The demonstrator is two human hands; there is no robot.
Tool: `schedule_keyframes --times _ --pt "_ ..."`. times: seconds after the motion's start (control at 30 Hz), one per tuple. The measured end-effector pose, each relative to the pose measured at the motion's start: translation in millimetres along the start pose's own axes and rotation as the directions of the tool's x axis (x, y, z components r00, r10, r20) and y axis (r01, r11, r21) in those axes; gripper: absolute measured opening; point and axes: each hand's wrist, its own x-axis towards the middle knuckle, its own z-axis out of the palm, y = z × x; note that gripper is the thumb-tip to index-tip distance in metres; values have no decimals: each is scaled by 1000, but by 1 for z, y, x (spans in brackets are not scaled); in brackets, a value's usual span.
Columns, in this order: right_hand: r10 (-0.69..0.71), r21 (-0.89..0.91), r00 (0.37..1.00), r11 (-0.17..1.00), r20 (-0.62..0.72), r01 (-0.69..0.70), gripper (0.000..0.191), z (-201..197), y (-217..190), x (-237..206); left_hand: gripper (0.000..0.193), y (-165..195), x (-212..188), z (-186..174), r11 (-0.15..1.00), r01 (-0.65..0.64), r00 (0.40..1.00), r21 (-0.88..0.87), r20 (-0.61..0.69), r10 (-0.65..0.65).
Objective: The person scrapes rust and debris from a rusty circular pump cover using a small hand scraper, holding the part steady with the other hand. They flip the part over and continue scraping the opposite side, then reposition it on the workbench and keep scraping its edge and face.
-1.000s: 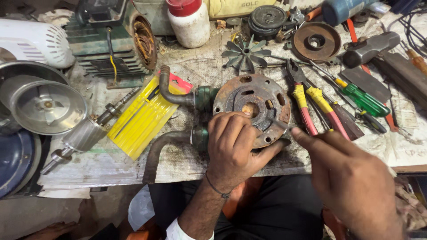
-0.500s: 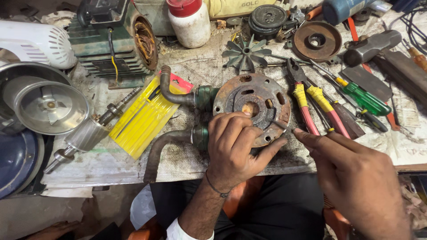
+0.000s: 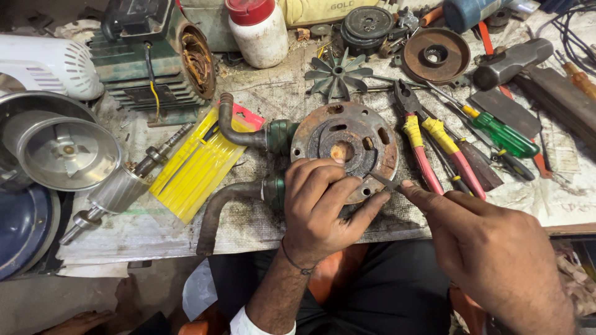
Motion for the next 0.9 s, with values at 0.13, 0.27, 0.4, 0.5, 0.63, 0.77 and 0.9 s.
schedule_keyframes --times 0.13,0.27,0.4,0.5,0.63,0.77,0.9 --pt "17 16 998 1000 55 -18 50 -1 1 1 36 0 -1 0 1000 3 1000 -18 -19 -3" --pt "-14 81 1000 997 3 13 48 -3 1 2 37 -2 -2 1 1000 -1 1000 -27 -15 1" --pt "6 280 995 960 -105 23 36 -9 -2 4 37 -3 -5 3 999 1 1000 -34 -19 -2" --pt "31 342 980 939 -198 40 37 -13 -7 7 37 -3 -5 3 999 10 1000 -46 -17 -11" --pt "84 320 983 947 -164 -28 34 -13 -11 11 34 -3 -3 1 994 34 999 -103 -31 -37" --pt "34 316 966 947 -255 50 26 -12 -10 14 31 1 0 -7 949 201 979 -245 13 -204" --pt "66 285 976 958 -208 -4 27 -11 -7 15 28 8 5 -18 861 375 922 -343 37 -386"
